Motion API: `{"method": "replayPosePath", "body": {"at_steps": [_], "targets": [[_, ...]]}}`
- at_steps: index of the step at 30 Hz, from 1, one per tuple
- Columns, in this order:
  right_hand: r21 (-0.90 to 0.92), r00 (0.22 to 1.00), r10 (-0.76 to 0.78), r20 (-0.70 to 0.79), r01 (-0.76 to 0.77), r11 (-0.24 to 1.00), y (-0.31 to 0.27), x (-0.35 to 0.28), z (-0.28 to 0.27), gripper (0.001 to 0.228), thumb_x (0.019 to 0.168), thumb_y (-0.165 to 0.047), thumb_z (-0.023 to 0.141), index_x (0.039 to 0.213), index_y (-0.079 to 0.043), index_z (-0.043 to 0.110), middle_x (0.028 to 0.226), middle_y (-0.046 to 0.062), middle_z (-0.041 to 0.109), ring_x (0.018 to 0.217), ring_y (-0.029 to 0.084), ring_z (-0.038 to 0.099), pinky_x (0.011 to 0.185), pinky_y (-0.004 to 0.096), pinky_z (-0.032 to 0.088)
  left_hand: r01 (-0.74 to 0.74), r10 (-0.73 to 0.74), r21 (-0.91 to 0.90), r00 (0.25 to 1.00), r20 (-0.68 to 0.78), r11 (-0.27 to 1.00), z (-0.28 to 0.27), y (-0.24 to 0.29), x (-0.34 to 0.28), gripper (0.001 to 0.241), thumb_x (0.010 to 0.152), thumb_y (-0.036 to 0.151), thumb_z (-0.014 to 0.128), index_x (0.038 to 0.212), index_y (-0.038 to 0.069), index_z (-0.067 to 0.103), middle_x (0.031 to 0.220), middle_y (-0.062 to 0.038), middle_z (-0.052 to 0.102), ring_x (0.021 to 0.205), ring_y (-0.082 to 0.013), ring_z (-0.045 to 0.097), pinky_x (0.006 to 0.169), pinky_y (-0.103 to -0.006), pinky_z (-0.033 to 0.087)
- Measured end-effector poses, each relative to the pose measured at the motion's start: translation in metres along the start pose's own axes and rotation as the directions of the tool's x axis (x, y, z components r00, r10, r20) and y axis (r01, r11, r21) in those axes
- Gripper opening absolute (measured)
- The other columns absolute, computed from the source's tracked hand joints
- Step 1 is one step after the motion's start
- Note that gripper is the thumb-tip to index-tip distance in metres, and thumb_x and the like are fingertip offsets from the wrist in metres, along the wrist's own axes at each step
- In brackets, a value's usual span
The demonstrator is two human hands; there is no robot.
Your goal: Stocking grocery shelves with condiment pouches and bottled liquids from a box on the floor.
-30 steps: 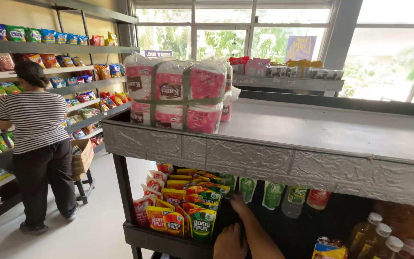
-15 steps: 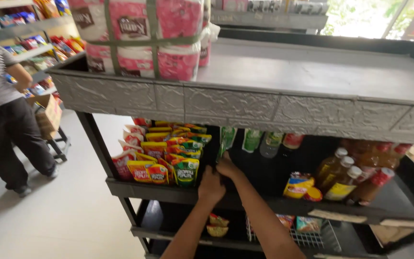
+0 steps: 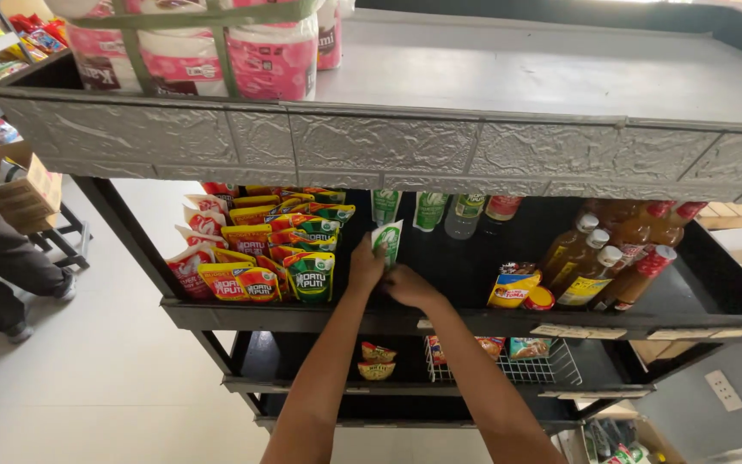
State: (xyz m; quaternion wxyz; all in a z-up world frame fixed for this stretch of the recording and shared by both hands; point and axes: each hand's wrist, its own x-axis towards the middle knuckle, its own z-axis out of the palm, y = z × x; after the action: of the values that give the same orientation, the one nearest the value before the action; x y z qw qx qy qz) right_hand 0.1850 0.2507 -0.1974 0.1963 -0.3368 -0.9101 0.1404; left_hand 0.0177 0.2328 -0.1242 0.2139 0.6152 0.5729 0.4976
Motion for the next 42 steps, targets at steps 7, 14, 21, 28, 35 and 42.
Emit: {"method": "replayPosePath", "body": {"at_steps": [7, 14, 21, 28, 35, 42], "targets": [[0.547, 0.777, 0.629, -0.009, -0.523, 0.654, -0.078, 0.016, -0.090, 0.065, 0.076, -0.019, 0.082, 0.128, -0.005, 0.045, 0.091, 0.014, 0.067, 0.064, 0.033, 0.064, 0.054, 0.042, 0.052, -0.083, 0.097, -0.302, 0.995, 0.030, 0.950, 0.021, -0.046, 0.011, 0.046, 0.094, 0.028, 0.069, 0.132, 0.005, 0.059, 0.116, -0.019, 0.071, 0.108, -0.0375, 0.069, 0.090, -0.0454, 0.052], [0.765, 0.769, 0.635, -0.075, -0.364, 0.532, 0.032, 0.068, -0.043, 0.041, 0.078, -0.016, 0.080, 0.115, -0.006, 0.067, 0.084, 0.006, 0.074, 0.067, 0.019, 0.072, 0.059, 0.035, 0.061, -0.156, 0.175, 0.120, 0.969, -0.172, 0.980, -0.028, 0.038, -0.041, 0.051, 0.086, 0.026, 0.078, 0.125, 0.001, 0.056, 0.118, -0.024, 0.059, 0.109, -0.0464, 0.059, 0.093, -0.0515, 0.051], [0.477, 0.578, 0.737, -0.351, -0.566, 0.672, 0.084, 0.116, -0.008, 0.072, 0.072, -0.024, 0.101, 0.129, -0.005, 0.061, 0.125, 0.028, 0.055, 0.106, 0.050, 0.060, 0.074, 0.057, 0.053, -0.089, 0.063, 0.317, 0.994, 0.093, 0.944, -0.068, 0.098, -0.079, 0.027, 0.088, 0.020, 0.070, 0.111, 0.009, 0.062, 0.112, -0.015, 0.066, 0.105, -0.0372, 0.064, 0.087, -0.0467, 0.054], [0.401, 0.615, 0.693, -0.376, -0.566, 0.720, 0.082, 0.128, -0.002, 0.062, 0.066, -0.032, 0.092, 0.115, -0.002, 0.068, 0.108, 0.019, 0.073, 0.102, 0.036, 0.071, 0.091, 0.043, 0.056, -0.154, 0.122, 0.329, 0.986, 0.117, 0.932, -0.075, 0.119, -0.085, 0.028, 0.088, 0.020, 0.069, 0.110, 0.006, 0.058, 0.109, -0.017, 0.066, 0.099, -0.0374, 0.067, 0.081, -0.0468, 0.056], [0.487, 0.793, 0.580, -0.185, -0.439, 0.755, 0.098, 0.156, 0.008, 0.050, 0.076, -0.015, 0.081, 0.123, -0.005, 0.070, 0.115, 0.014, 0.074, 0.107, 0.032, 0.070, 0.092, 0.040, 0.052, -0.144, 0.107, 0.330, 0.986, 0.129, 0.933, -0.078, 0.121, -0.083, 0.026, 0.089, 0.020, 0.068, 0.108, 0.006, 0.056, 0.107, -0.018, 0.066, 0.096, -0.0391, 0.067, 0.079, -0.0484, 0.057], [0.715, 0.799, 0.555, -0.230, -0.248, 0.653, 0.061, 0.156, -0.004, 0.064, 0.077, -0.006, 0.078, 0.137, -0.007, 0.056, 0.127, 0.010, 0.066, 0.116, 0.026, 0.062, 0.096, 0.038, 0.050, -0.093, 0.059, 0.296, 0.991, 0.122, 0.951, -0.076, 0.119, -0.077, 0.027, 0.090, 0.021, 0.069, 0.109, 0.005, 0.058, 0.108, -0.019, 0.066, 0.094, -0.0406, 0.068, 0.077, -0.0498, 0.057]]}}
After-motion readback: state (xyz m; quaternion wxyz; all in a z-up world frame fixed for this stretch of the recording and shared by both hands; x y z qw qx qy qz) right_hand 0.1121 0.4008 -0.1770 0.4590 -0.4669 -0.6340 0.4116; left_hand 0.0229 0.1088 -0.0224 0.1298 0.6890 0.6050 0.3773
